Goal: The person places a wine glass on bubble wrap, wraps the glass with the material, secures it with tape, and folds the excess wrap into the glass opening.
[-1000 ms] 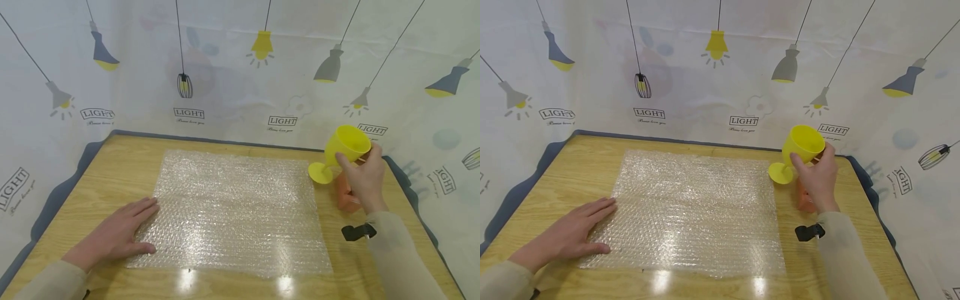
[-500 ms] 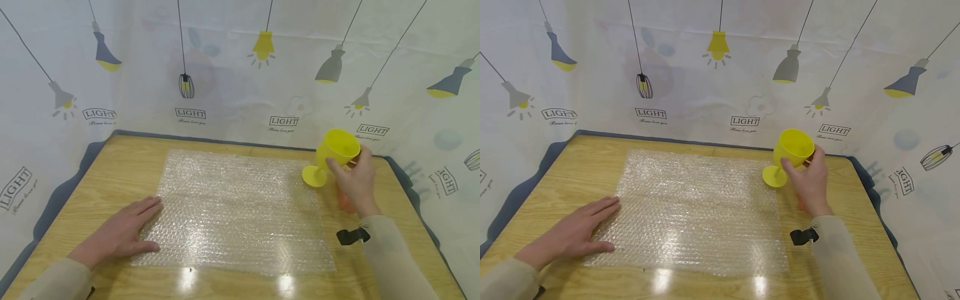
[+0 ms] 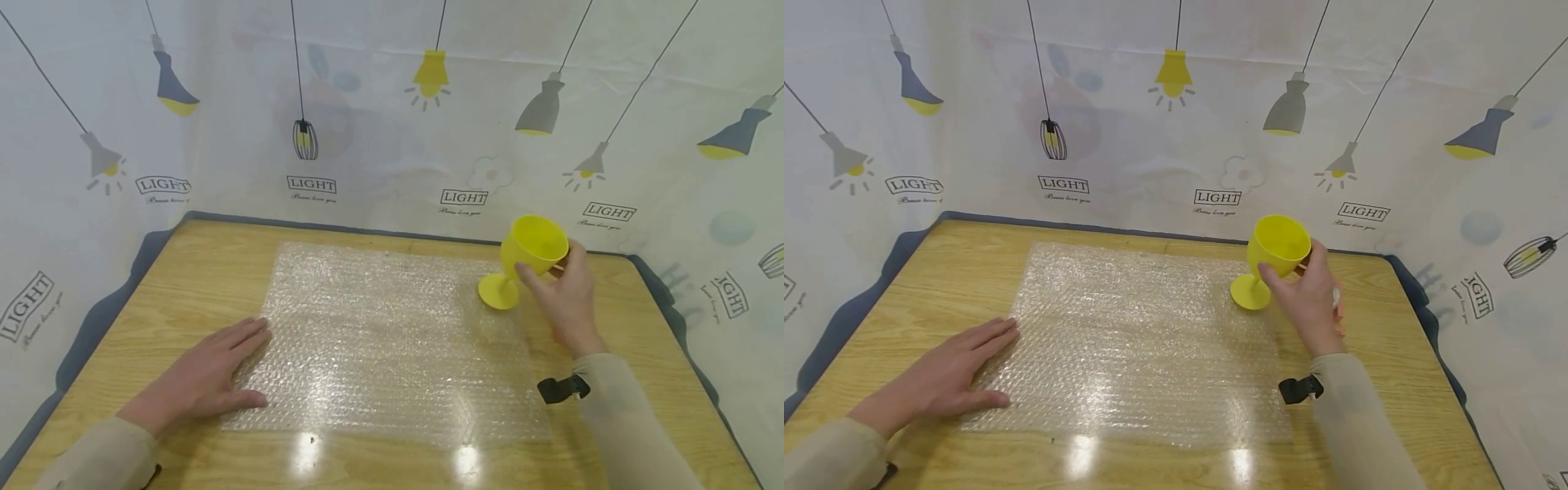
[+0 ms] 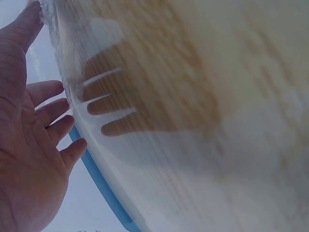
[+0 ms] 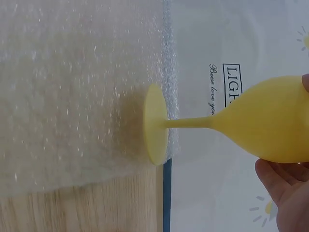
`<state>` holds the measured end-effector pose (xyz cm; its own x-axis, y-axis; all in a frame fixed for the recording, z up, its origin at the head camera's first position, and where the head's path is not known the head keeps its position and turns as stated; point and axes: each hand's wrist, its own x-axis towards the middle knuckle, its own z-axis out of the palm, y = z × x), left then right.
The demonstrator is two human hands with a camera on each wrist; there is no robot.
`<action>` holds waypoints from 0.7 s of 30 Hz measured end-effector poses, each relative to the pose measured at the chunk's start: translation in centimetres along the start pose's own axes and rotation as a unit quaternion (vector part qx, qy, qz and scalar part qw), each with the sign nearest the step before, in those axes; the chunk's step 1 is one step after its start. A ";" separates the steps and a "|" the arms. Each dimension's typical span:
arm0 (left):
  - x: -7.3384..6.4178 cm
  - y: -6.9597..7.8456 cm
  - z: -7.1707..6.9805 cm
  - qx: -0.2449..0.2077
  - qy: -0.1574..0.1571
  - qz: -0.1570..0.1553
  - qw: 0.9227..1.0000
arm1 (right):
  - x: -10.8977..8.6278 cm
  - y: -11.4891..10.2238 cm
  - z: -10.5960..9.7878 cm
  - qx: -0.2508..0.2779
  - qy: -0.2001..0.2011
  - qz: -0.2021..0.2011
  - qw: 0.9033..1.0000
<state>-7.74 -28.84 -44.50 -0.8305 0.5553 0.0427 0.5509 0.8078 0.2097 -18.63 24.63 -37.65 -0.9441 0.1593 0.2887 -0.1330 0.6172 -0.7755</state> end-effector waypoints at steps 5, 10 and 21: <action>0.0 0.1 -0.1 -0.006 -0.003 -0.003 1.000 | -0.1 -0.2 0.7 0.001 -0.011 -0.028 1.000; 0.0 0.1 0.0 -0.008 -0.007 -0.004 1.000 | -0.4 -0.7 1.5 -0.003 -0.016 -0.040 0.999; -0.1 0.0 0.0 -0.006 0.012 0.009 1.000 | -1.3 -2.1 3.4 0.008 -0.044 -0.057 0.997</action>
<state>-7.70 -28.87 -44.52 -0.8220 0.5652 0.0701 0.5653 0.7947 0.2211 -18.18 20.53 -38.29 -0.9451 0.0207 0.3261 -0.2450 0.6155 -0.7491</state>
